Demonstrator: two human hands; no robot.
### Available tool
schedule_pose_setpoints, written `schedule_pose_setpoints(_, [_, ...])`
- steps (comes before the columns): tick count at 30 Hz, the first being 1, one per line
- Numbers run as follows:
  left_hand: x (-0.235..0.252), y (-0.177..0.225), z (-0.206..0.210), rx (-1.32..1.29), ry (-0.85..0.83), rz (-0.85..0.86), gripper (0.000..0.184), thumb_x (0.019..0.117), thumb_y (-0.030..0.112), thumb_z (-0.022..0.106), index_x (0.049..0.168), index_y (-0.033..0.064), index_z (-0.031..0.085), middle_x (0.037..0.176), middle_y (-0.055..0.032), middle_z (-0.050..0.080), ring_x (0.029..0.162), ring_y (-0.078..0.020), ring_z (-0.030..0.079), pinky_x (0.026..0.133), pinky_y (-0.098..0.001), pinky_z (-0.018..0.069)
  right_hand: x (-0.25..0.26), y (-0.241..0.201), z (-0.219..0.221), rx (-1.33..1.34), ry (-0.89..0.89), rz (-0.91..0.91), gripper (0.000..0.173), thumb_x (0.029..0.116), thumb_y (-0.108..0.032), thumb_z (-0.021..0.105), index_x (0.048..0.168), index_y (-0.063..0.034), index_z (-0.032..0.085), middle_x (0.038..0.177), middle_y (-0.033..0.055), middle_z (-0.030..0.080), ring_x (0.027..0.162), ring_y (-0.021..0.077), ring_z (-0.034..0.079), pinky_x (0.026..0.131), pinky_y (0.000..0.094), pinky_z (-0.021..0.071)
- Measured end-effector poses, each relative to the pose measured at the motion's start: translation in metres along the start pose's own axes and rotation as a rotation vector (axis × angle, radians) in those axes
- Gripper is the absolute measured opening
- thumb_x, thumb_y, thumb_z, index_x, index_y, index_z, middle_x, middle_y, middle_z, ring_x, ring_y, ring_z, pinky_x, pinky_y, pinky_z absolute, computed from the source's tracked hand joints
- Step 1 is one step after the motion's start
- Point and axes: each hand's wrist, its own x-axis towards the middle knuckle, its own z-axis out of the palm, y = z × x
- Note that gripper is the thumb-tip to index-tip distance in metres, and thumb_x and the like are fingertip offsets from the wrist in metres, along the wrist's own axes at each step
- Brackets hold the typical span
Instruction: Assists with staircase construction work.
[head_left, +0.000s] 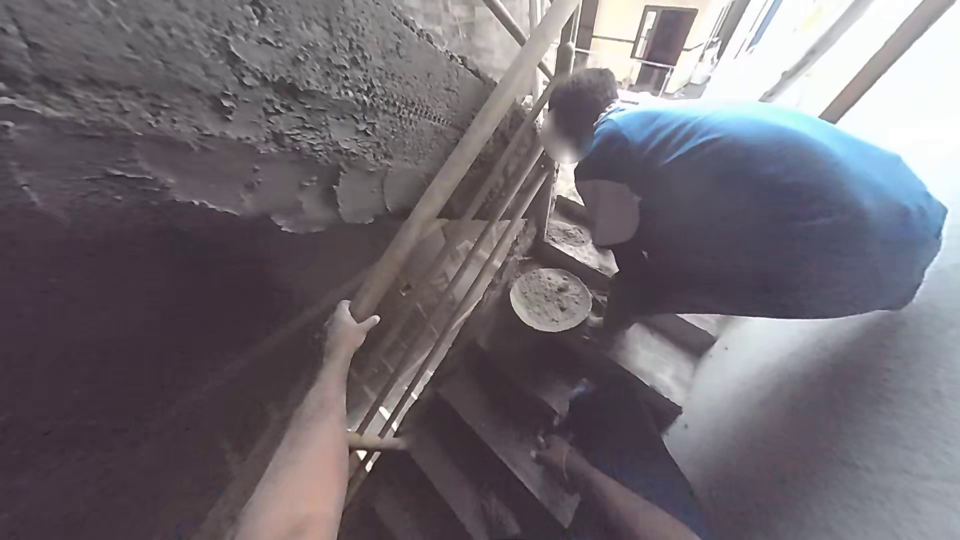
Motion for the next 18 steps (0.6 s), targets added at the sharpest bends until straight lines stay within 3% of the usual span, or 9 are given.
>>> schedule_pose_setpoints(14, [-0.0013,0.0013,-0.0015,0.013,0.0,-0.002,0.071,0.0841,0.028,0.083,0.142,0.0025,0.05,0.131,-0.0274,0.062,0.125,-0.0432,0.059,0.105,-0.063,0.0446,0.0032,-0.0035,0.0013,-0.042,-0.015,0.062,0.057,0.1025,-0.049,0.058,0.135,-0.0018,0.06,0.123,0.0231,0.066,0.11,0.0348,0.065,0.097,0.0552,0.0504])
schedule_pose_setpoints(18, [-0.0011,-0.0007,-0.0007,0.01,-0.001,0.001,0.071,0.0847,0.029,0.083,0.142,0.004,0.05,0.129,-0.028,0.062,0.123,-0.0443,0.059,0.104,-0.0649,0.0444,0.0063,0.0004,0.0041,-0.018,-0.003,0.048,0.055,0.1025,-0.048,0.059,0.133,-0.0017,0.06,0.114,0.0212,0.066,0.097,0.0321,0.065,0.088,0.0527,0.0528])
